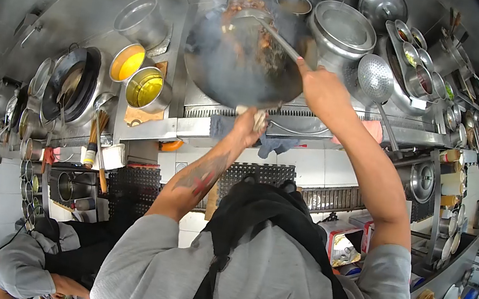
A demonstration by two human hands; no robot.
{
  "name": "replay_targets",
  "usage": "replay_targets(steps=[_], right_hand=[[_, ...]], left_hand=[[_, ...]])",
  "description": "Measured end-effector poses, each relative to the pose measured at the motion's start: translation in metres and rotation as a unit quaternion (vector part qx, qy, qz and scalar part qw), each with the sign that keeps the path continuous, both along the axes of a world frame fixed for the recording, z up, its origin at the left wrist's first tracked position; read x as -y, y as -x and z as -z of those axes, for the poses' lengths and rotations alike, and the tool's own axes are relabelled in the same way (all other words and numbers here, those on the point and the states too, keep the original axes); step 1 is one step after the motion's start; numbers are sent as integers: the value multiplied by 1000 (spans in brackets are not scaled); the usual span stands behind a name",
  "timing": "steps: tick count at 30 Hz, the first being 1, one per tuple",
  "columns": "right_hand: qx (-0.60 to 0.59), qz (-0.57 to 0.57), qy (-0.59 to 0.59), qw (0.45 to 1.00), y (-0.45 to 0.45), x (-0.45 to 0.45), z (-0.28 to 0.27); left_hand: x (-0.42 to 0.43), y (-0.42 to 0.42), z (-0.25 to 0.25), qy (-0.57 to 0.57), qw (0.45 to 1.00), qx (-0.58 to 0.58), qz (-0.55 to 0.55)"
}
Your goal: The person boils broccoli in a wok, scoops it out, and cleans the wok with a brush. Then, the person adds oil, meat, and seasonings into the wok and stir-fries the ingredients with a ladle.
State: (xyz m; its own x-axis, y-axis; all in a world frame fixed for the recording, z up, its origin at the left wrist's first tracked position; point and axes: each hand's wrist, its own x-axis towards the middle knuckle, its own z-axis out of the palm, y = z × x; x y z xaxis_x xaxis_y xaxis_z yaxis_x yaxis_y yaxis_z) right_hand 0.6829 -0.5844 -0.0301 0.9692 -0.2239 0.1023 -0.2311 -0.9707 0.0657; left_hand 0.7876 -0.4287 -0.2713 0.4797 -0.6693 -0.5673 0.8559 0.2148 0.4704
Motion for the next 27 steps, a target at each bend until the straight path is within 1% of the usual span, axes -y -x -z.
replay_targets(steps=[1,2,3,4,5,6,7,9,10,11,13,14,15,16,17,19,20,21,22,23,24,25,26,27], right_hand=[[29,14,-15,999,5,1,-6],[28,15,-13,999,7,7,-13],[23,-2,-10,1000,10,14,-20],[17,-19,-9,1000,13,18,-26],[15,-19,-9,1000,15,20,-32],[-13,-17,-17,1000,15,23,-40],[-40,-16,-23,999,14,26,-45],[-41,-30,-18,999,18,29,-53],[-68,-26,-17,997,23,24,-62],[-97,-20,-20,995,29,21,-68],[-117,-9,-26,993,37,12,-65],[-113,-5,-16,993,42,6,-67],[-109,0,-5,994,43,3,-69],[-82,-24,-5,996,45,6,-57],[-81,-19,-7,996,41,5,-49],[-46,-51,-6,998,28,-6,-30],[-48,-45,-8,998,19,-10,-11],[-51,-17,-9,999,5,-10,11],[-51,9,-10,999,-3,-10,27],[-48,11,-9,999,0,-14,35],[-4,42,-41,998,8,-22,42],[39,72,-72,994,15,-29,53],[97,60,-77,991,26,-24,81],[99,59,-73,991,34,-25,94]], left_hand=[[-4,7,-3,3,1000,20,3],[-3,7,-23,-22,1000,22,-6],[14,-3,-33,-21,994,-37,-101],[24,-21,-46,-22,993,-17,-117],[36,-52,-38,-10,996,-12,-86],[46,-77,-30,6,998,-3,-56],[49,-84,-37,10,998,-2,-58],[54,-98,-49,-34,998,-30,-40],[51,-97,-58,-50,999,-5,-22],[53,-105,-49,-51,998,-5,-21],[49,-114,-28,-46,998,-14,-34],[41,-102,-42,-17,998,-50,-38],[32,-89,-57,-4,999,-40,-15],[18,-69,-84,-3,999,-37,-3],[10,-57,-106,-2,999,-35,9],[16,-76,-122,5,998,-58,5],[19,-81,-123,18,997,-78,-5],[21,-77,-109,20,997,-76,-1],[25,-71,-79,24,999,-45,-13],[26,-64,-50,26,999,-14,-26],[21,-50,-25,27,997,-27,-63],[10,-35,-20,-14,998,-33,-46],[-2,-20,-17,-54,997,-41,-29],[-13,-18,10,-41,999,-4,20]])
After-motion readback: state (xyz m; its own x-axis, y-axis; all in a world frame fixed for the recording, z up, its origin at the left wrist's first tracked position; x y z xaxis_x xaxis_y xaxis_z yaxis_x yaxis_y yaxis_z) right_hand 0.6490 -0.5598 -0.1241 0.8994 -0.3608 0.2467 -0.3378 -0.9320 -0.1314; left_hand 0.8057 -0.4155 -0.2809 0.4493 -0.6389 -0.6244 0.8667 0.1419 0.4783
